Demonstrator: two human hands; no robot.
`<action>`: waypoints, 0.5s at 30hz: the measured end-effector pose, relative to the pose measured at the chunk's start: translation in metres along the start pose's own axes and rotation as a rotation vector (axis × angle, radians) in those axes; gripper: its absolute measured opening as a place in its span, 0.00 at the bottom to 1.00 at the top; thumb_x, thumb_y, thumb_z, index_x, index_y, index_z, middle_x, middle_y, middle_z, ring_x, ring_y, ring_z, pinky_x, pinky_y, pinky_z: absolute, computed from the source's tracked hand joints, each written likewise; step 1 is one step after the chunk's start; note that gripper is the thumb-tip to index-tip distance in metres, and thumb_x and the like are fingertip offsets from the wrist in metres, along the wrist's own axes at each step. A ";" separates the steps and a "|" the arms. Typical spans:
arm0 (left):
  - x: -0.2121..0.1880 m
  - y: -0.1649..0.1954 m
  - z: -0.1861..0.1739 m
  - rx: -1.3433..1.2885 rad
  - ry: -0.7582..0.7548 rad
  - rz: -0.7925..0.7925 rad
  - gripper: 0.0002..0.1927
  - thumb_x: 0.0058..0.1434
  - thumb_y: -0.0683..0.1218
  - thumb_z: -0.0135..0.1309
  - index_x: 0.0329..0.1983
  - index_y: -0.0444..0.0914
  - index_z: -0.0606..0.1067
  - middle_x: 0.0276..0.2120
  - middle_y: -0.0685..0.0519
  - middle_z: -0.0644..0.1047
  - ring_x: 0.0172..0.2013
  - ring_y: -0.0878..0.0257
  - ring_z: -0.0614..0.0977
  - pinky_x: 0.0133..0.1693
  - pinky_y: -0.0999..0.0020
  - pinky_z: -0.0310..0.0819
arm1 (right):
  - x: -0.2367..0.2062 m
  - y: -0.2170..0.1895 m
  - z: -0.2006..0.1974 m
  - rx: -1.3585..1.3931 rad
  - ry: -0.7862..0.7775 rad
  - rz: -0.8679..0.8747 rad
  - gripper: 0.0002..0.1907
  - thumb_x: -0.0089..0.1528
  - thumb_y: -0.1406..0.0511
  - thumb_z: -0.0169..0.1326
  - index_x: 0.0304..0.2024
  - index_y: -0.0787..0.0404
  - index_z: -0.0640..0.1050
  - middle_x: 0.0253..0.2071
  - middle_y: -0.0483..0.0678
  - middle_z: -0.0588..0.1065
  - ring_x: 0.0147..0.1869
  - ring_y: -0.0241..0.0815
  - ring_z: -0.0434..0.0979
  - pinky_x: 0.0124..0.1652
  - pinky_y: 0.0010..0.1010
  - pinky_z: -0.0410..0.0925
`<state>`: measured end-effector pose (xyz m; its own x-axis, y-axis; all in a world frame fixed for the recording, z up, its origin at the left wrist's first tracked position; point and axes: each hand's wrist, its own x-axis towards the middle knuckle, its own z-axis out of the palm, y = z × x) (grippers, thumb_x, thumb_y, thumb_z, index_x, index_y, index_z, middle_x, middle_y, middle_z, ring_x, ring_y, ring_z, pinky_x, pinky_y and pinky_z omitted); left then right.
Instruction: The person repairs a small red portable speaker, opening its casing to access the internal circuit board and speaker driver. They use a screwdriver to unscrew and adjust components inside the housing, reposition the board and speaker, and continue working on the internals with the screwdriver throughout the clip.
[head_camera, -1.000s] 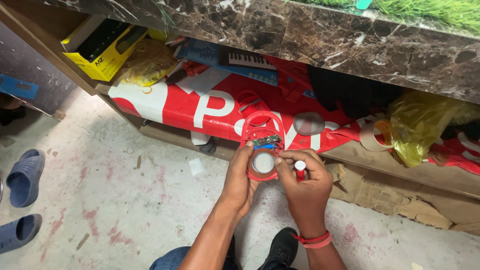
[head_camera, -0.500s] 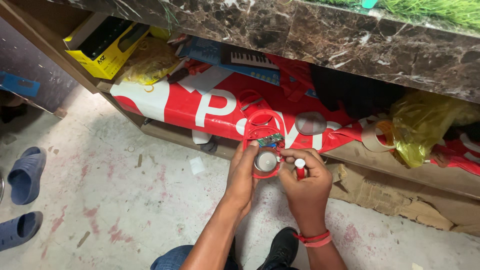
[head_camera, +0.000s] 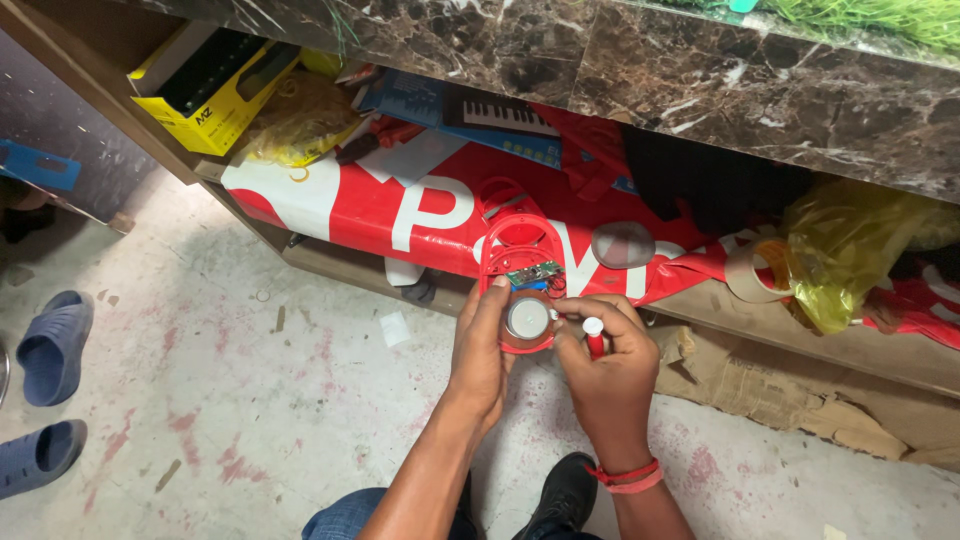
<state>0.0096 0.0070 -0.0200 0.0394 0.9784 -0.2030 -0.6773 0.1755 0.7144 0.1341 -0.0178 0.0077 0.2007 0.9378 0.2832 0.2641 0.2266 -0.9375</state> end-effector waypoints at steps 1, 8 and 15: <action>0.000 -0.001 0.000 0.027 -0.011 0.023 0.20 0.71 0.53 0.42 0.58 0.36 0.71 0.45 0.49 0.80 0.43 0.62 0.84 0.47 0.64 0.81 | 0.000 0.000 0.000 0.013 -0.002 -0.021 0.11 0.57 0.77 0.57 0.41 0.66 0.82 0.39 0.42 0.74 0.37 0.25 0.69 0.34 0.16 0.62; 0.001 -0.003 0.002 0.030 0.003 -0.004 0.19 0.71 0.53 0.43 0.59 0.38 0.70 0.47 0.50 0.79 0.47 0.63 0.82 0.49 0.64 0.80 | 0.000 0.002 0.000 -0.013 0.015 -0.046 0.12 0.56 0.77 0.57 0.42 0.65 0.83 0.40 0.43 0.75 0.40 0.27 0.73 0.36 0.17 0.66; 0.000 0.001 0.001 0.003 -0.004 -0.009 0.20 0.71 0.53 0.42 0.58 0.38 0.71 0.47 0.50 0.80 0.46 0.63 0.82 0.49 0.65 0.80 | 0.001 0.001 0.000 -0.004 -0.013 -0.041 0.12 0.56 0.76 0.59 0.43 0.65 0.82 0.40 0.43 0.75 0.40 0.26 0.72 0.36 0.15 0.64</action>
<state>0.0098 0.0069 -0.0182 0.0482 0.9772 -0.2070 -0.6747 0.1847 0.7146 0.1344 -0.0164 0.0071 0.1769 0.9312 0.3188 0.2761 0.2639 -0.9242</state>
